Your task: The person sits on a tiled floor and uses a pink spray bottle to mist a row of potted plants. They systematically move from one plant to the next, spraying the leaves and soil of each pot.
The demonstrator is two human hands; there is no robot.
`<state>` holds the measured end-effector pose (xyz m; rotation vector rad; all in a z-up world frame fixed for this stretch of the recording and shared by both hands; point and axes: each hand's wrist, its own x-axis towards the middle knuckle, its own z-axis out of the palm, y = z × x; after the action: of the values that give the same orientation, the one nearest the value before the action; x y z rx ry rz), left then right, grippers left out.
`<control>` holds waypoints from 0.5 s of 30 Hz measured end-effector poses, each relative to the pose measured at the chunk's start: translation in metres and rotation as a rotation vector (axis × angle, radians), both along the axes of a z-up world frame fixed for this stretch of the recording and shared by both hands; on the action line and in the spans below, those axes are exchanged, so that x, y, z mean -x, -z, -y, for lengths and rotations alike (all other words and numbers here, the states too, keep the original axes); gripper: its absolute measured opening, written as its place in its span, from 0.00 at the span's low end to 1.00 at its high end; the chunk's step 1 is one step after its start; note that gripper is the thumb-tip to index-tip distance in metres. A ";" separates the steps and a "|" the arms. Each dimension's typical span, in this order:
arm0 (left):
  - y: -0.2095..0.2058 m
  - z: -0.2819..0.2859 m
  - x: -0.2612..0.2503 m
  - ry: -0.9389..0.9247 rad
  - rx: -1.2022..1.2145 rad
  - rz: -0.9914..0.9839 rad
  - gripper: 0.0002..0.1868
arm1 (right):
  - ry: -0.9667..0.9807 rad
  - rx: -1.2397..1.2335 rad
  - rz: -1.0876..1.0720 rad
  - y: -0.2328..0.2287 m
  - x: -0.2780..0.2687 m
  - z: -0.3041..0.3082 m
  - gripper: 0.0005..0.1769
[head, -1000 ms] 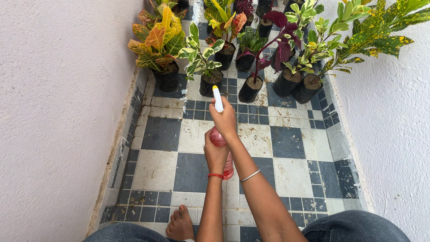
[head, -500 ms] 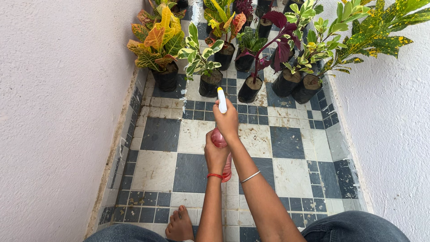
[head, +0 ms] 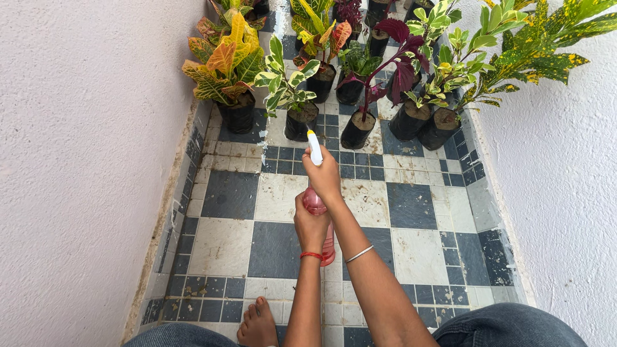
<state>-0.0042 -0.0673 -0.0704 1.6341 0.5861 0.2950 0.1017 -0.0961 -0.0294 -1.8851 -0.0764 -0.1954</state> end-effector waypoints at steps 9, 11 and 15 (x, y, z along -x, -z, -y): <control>-0.002 0.002 0.001 -0.003 -0.007 -0.055 0.33 | -0.053 -0.101 -0.032 0.012 -0.004 0.002 0.14; -0.002 0.003 0.002 -0.020 0.004 -0.037 0.33 | -0.099 -0.123 -0.019 0.015 -0.006 0.002 0.14; -0.008 0.002 0.001 -0.027 -0.006 -0.030 0.33 | -0.153 -0.154 -0.005 0.011 -0.007 0.001 0.14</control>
<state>-0.0055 -0.0691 -0.0623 1.6395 0.6306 0.2929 0.1083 -0.0973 -0.0401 -1.7178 -0.1968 -0.0892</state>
